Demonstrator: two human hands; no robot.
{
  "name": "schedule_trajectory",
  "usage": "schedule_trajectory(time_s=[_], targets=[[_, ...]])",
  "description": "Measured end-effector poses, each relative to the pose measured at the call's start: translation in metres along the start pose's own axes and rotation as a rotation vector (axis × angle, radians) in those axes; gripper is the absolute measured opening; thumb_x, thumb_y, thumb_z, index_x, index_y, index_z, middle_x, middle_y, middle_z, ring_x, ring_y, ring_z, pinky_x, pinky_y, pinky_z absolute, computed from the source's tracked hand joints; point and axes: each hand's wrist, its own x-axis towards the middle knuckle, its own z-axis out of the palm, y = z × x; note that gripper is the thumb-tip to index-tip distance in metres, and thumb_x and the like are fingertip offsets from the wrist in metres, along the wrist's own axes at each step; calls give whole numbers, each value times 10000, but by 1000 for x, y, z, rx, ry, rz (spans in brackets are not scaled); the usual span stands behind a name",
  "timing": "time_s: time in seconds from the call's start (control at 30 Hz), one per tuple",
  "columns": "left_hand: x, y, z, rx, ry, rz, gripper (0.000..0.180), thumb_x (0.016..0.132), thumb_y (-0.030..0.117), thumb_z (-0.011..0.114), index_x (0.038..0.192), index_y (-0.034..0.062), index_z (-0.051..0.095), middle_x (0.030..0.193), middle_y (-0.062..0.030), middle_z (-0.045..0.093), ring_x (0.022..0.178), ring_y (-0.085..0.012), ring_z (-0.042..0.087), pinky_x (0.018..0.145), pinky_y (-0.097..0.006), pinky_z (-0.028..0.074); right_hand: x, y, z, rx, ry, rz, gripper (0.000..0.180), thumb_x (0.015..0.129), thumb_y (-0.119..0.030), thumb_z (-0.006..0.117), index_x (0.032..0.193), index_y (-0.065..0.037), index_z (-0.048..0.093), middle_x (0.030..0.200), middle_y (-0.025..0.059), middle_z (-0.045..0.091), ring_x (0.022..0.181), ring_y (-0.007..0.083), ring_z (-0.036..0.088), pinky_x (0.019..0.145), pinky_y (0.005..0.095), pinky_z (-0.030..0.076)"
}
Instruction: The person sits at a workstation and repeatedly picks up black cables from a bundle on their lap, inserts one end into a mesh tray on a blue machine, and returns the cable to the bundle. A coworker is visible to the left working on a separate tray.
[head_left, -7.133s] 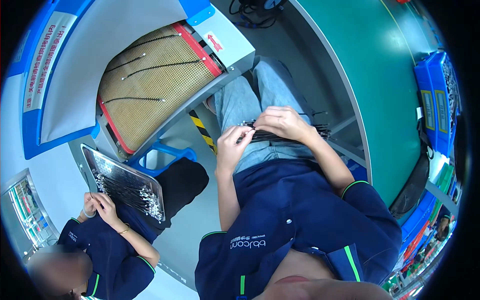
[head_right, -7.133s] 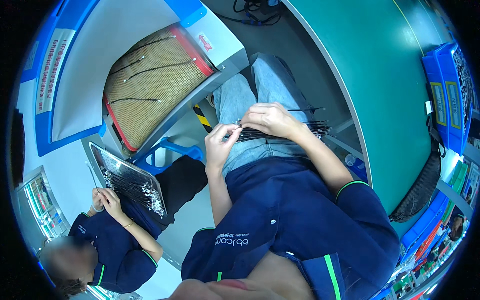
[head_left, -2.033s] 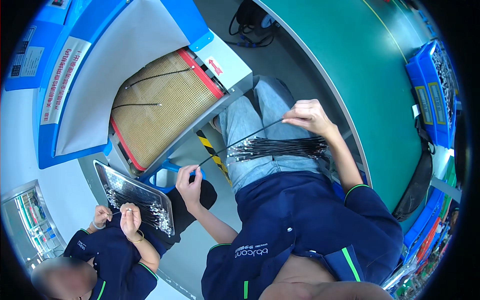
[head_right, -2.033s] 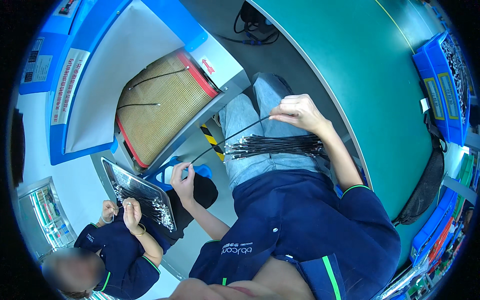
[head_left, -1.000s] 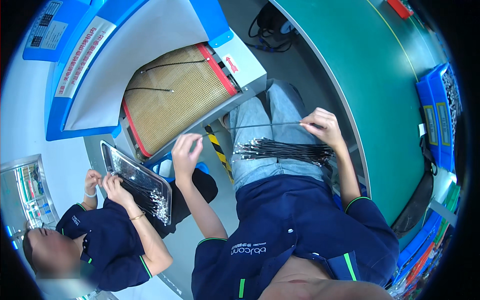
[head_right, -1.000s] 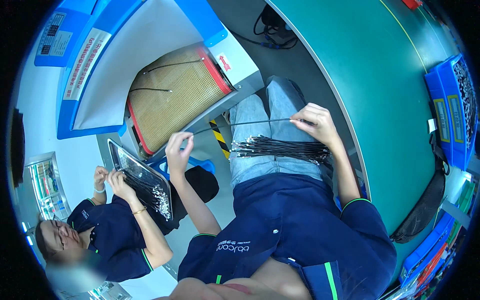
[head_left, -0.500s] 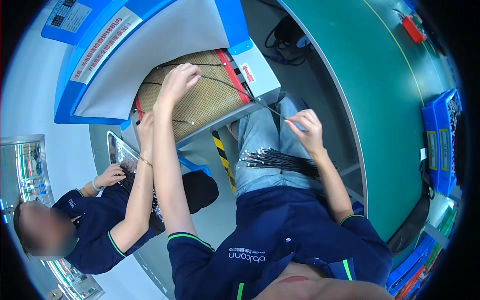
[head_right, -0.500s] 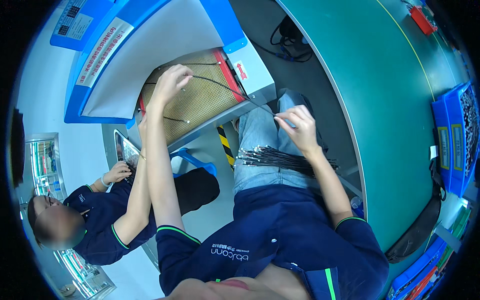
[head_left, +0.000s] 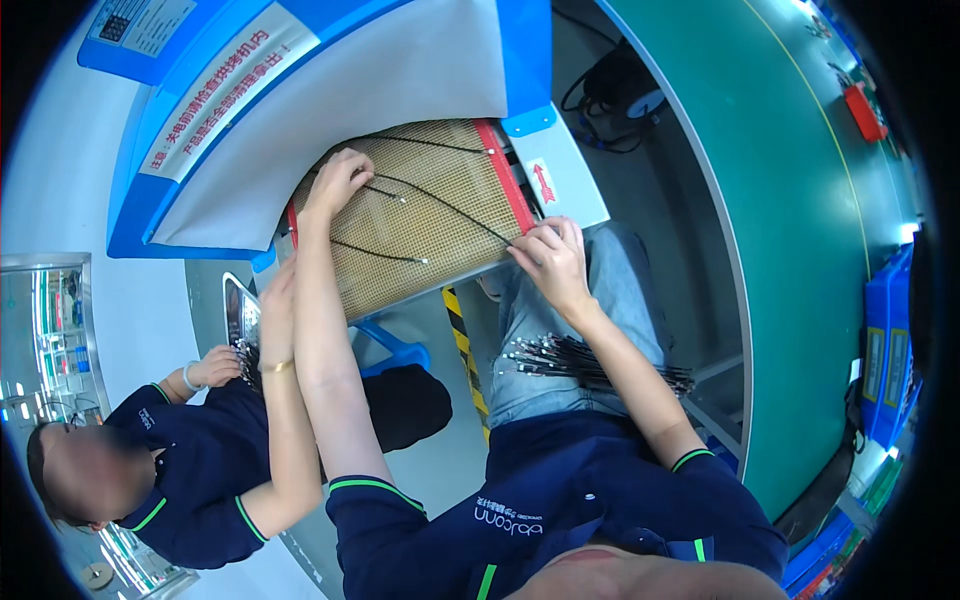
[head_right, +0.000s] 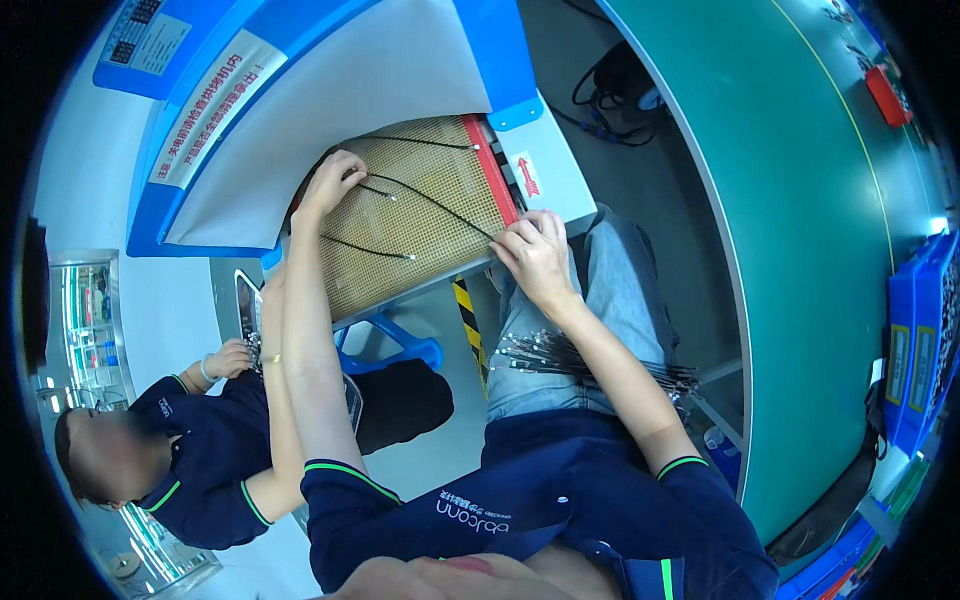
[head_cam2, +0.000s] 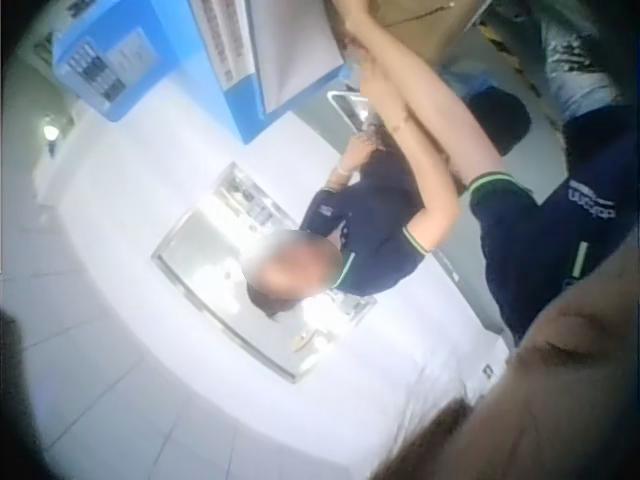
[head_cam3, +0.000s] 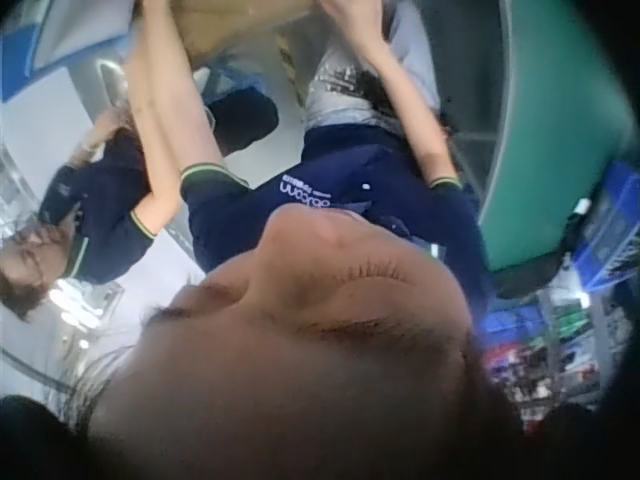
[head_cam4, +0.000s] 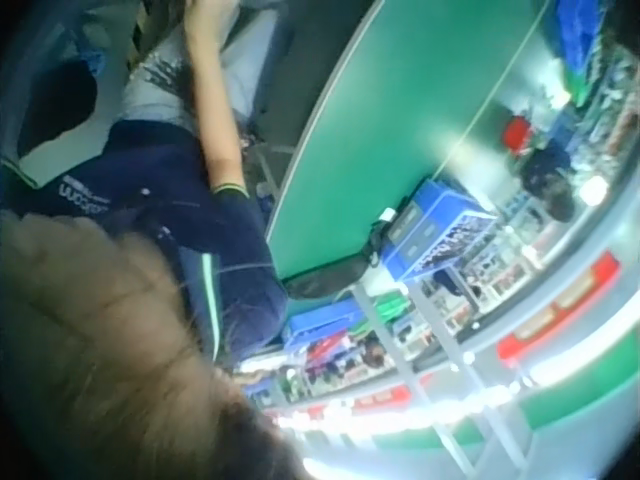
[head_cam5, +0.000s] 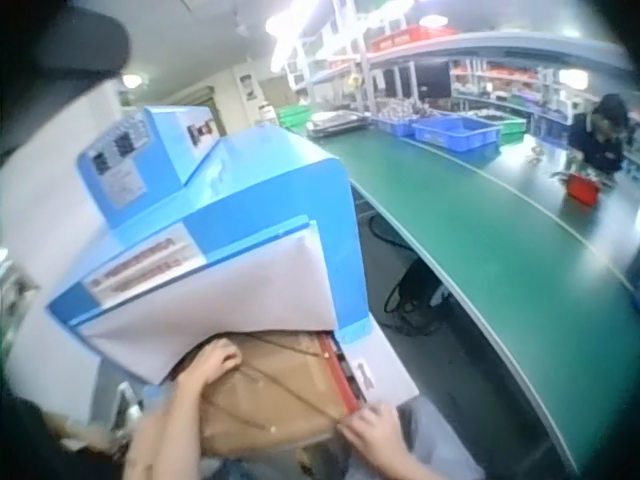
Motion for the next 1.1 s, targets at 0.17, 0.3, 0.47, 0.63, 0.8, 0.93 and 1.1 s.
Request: schedule_trajectory(time_s=[0.17,0.3,0.47,0.63,0.8,0.93,1.1], targets=[[10,-19,19,10,42,4,170,828,180,629,978,101,640,1110,-92,578,1071,-283,536,914,-386,441,-1,3,10,-17,-63,1,202,676,-162,761,846,-90,678,857,20,605,952,238,544,915,469,397],[5,-22,23,-44,127,8,306,866,225,617,1150,111,601,1238,-136,535,1174,-313,494,993,-389,404,1,-3,-6,120,-101,56,281,700,-173,757,949,-71,681,941,31,632,1024,263,538,923,436,409],[-18,56,13,-295,630,-85,306,878,167,613,1161,55,582,1227,-149,540,1165,-302,505,996,-384,394,-26,1,-52,264,-197,157,257,765,-139,727,999,-44,677,911,62,652,878,249,587,811,365,472],[-101,152,67,-613,777,-149,224,877,63,586,1095,11,593,1131,-136,600,1093,-274,560,965,-364,415,-83,19,-106,199,-609,263,192,840,-199,656,951,-44,677,878,110,657,842,279,607,780,375,477],[-165,211,160,-823,458,-210,239,881,59,588,1112,1,588,1155,-137,599,1123,-274,556,976,-348,410,-133,24,-131,97,-801,354,212,844,-232,643,946,-50,679,877,124,654,877,303,610,789,394,474],[-197,240,191,-852,146,-239,380,911,134,574,1266,27,494,1327,-176,475,1249,-307,456,1035,-373,357,-147,27,-127,134,-799,326,160,806,-164,660,906,-40,663,868,120,647,855,309,612,783,393,477],[-212,249,205,-854,1,-226,407,920,165,568,1292,31,474,1371,-180,433,1297,-313,402,1064,-378,322,-142,21,-125,165,-799,427,153,789,-126,666,919,-46,653,883,115,639,864,306,616,769,399,479]])
